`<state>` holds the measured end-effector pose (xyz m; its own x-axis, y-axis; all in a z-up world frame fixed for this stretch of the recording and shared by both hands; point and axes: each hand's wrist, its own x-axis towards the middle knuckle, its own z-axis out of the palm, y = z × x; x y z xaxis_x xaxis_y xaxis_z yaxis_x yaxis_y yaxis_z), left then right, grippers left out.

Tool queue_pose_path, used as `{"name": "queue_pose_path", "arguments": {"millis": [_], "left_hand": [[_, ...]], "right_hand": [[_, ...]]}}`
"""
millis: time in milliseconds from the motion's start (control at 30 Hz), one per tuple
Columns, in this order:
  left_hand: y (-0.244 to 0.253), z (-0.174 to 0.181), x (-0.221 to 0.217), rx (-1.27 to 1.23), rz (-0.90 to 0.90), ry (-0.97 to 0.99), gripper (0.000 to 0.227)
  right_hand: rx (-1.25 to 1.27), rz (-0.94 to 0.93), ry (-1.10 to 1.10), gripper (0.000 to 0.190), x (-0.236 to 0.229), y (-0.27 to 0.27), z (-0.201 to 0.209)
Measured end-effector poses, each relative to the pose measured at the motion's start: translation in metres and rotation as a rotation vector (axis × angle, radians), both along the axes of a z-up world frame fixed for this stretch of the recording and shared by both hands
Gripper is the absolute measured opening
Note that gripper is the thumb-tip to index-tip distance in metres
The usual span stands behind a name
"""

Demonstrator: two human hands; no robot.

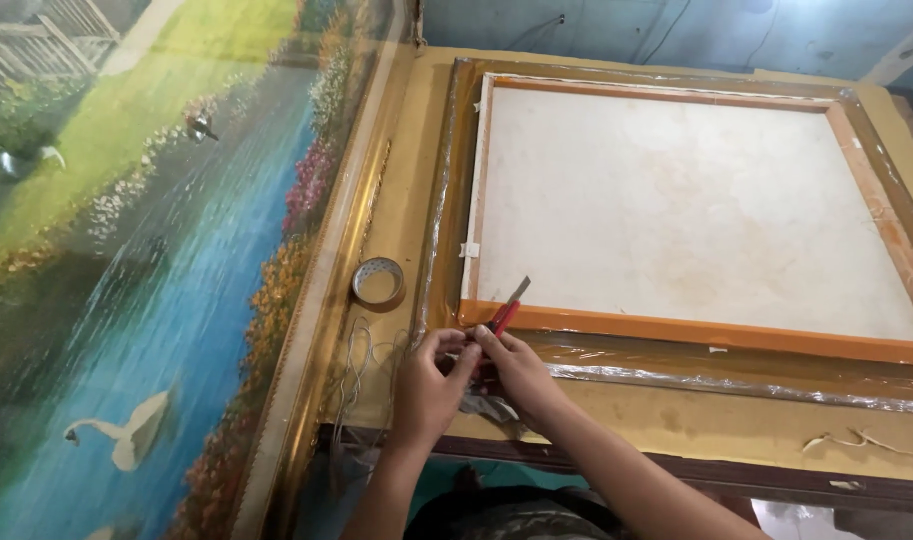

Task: Applying brown adhesive tape to the inner edges of a picture frame and smoothing it down.

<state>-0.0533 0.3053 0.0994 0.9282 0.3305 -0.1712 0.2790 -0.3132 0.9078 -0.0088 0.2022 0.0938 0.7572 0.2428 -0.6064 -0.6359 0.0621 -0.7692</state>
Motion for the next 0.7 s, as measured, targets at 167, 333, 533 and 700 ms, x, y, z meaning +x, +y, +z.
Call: {"name": "queue_pose_path", "arguments": {"millis": [167,333,533,700], "left_hand": [[0.009,-0.036,0.003,0.176,0.012,-0.187,0.030],[0.016,-0.065,0.005,0.307,-0.080,-0.275,0.021],[0.019,-0.066,0.007,0.281,-0.093,-0.284,0.018],[0.021,-0.077,0.007,0.150,-0.054,-0.309,0.019]], "right_hand": [[-0.020,0.027,0.016,0.035,0.005,-0.005,-0.040],[-0.016,0.088,0.071,0.044,0.004,0.009,-0.027],[0.025,0.048,0.151,0.046,0.008,0.009,-0.037],[0.075,0.062,0.203,0.043,0.006,0.010,-0.034]]}}
